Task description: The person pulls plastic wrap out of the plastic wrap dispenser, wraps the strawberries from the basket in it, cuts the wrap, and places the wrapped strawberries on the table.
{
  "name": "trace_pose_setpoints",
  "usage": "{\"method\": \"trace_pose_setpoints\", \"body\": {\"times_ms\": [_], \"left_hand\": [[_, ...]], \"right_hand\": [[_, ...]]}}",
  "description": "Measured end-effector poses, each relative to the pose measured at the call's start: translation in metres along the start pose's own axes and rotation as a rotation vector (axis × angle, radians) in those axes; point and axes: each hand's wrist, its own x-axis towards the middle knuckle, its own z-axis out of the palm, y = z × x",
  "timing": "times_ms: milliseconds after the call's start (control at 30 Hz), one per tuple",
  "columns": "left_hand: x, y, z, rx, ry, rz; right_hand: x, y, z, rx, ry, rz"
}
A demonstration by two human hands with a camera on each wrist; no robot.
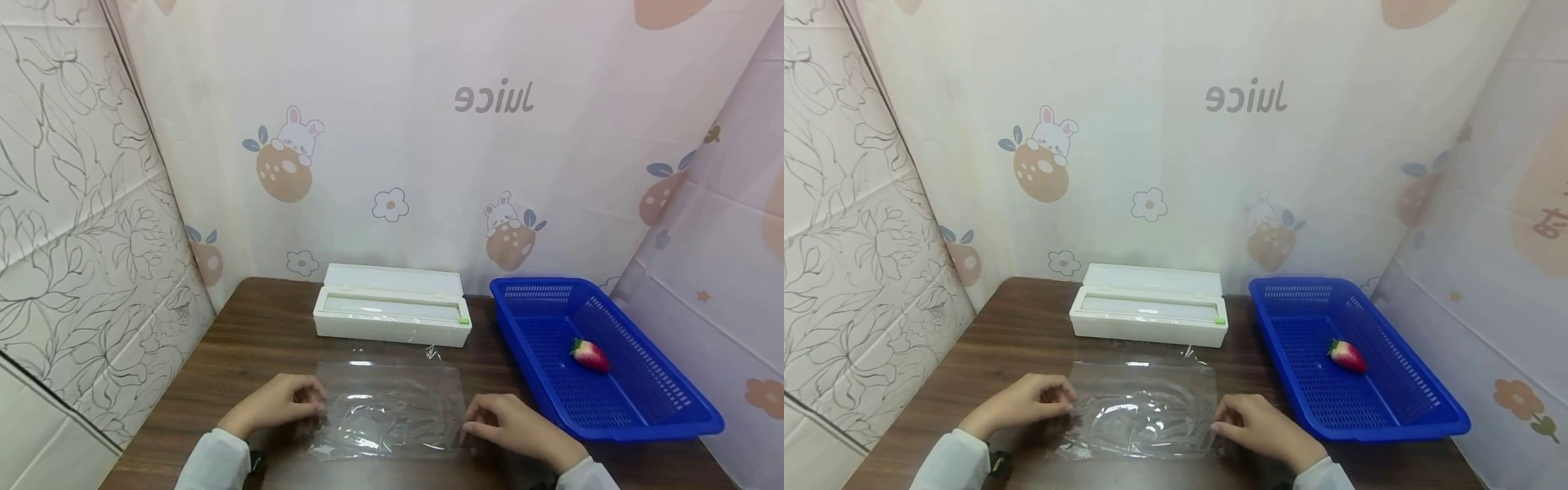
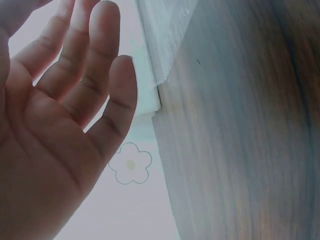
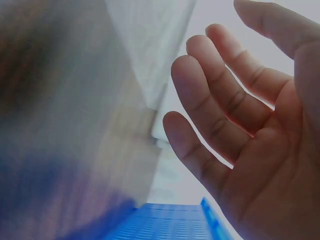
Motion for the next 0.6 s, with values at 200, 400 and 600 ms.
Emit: {"method": "trace_pose_setpoints", "body": {"times_ms": [200, 400, 600], "left_hand": [[0.006, 0.005, 0.001, 0.042, 0.048, 0.018], [0.009, 0.009, 0.004, 0.042, 0.049, 0.001], [0.011, 0.011, 0.01, 0.031, 0.057, 0.026]], "right_hand": [[0.003, -0.011, -0.022, -0.055, 0.048, 0.025], [0.003, -0.025, -0.046, -0.094, 0.092, 0.038], [0.001, -0.029, -0.068, -0.148, 0.125, 0.091]]}}
